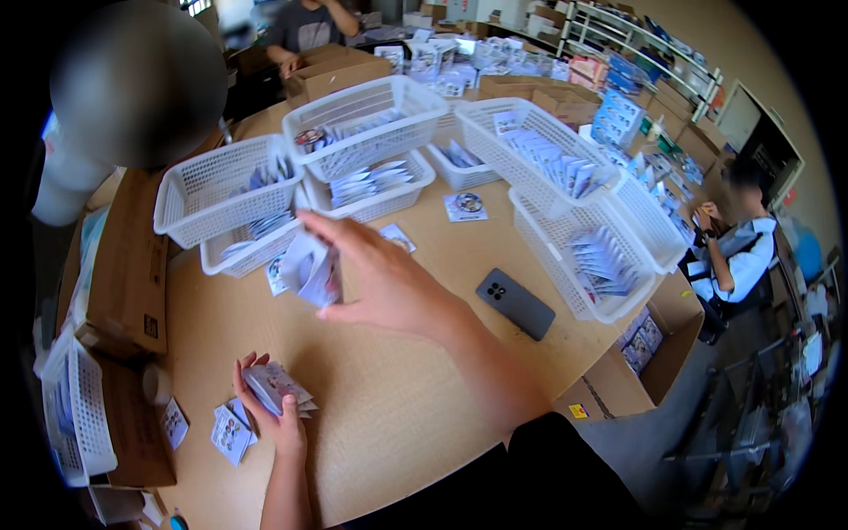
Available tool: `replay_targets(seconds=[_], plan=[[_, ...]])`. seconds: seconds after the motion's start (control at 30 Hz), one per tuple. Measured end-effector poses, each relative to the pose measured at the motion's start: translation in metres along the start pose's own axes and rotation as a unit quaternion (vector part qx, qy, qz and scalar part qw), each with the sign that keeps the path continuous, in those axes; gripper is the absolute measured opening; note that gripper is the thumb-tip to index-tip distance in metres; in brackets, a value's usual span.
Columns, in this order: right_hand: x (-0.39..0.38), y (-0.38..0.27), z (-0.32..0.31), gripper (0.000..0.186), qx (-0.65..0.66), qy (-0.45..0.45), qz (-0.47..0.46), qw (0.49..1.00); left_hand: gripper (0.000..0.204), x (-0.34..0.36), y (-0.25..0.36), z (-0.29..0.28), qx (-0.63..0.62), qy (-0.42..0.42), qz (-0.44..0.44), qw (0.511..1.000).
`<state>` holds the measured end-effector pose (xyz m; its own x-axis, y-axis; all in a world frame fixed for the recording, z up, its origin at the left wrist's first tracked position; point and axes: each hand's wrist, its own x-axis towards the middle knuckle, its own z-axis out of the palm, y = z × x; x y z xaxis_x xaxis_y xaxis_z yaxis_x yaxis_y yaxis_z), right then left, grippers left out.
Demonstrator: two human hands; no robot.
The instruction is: The person repeatedly picks up small, sealed packets from a table and places them into white plastic baskets. The person handles the packets one by one, occasionally stacking them on the table before transferring them to the baskets. The task involves continuous sorting and organizing of these small items.
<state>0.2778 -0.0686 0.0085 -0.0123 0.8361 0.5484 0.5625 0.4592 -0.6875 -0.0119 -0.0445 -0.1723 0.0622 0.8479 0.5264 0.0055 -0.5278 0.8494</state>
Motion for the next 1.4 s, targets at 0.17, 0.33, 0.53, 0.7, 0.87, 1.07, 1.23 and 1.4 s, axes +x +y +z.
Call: replay_targets(seconds=[0.17, 0.33, 0.53, 0.7, 0.87, 1.07, 1.23, 1.4], plan=[[-0.006, 0.029, -0.141, 0.091, -0.221, 0.196, 0.033, 0.955, 0.112, 0.000, 0.008, 0.003, 0.004, 0.008, -0.041, 0.999], [-0.037, 0.074, -0.324, 0.086, -0.449, 0.226, 0.169, 0.848, 0.085, 0.000, 0.003, 0.005, 0.017, -0.053, -0.024, 0.998], [-0.070, 0.182, -0.410, 0.093, -0.446, 0.135, 0.290, 0.836, 0.077, 0.001, 0.008, 0.002, 0.014, -0.034, -0.028, 0.999], [-0.098, 0.238, -0.449, 0.086, -0.521, 0.071, 0.284, 0.802, 0.074, 0.004, 0.004, 0.010, 0.015, -0.038, -0.036, 0.999], [-0.072, 0.223, -0.431, 0.079, -0.504, 0.071, 0.362, 0.781, 0.072, 0.003, 0.011, 0.002, 0.051, -0.038, -0.038, 0.997], [-0.079, 0.215, -0.434, 0.079, -0.500, 0.074, 0.345, 0.791, 0.082, 0.002, 0.004, 0.003, 0.033, -0.032, -0.047, 0.998], [-0.075, 0.215, -0.434, 0.077, -0.482, 0.082, 0.371, 0.790, 0.072, 0.003, 0.000, 0.000, 0.041, -0.048, -0.009, 0.998], [-0.077, 0.232, -0.447, 0.077, -0.487, 0.095, 0.344, 0.797, 0.071, 0.005, 0.006, 0.009, 0.022, -0.041, -0.023, 0.999]])
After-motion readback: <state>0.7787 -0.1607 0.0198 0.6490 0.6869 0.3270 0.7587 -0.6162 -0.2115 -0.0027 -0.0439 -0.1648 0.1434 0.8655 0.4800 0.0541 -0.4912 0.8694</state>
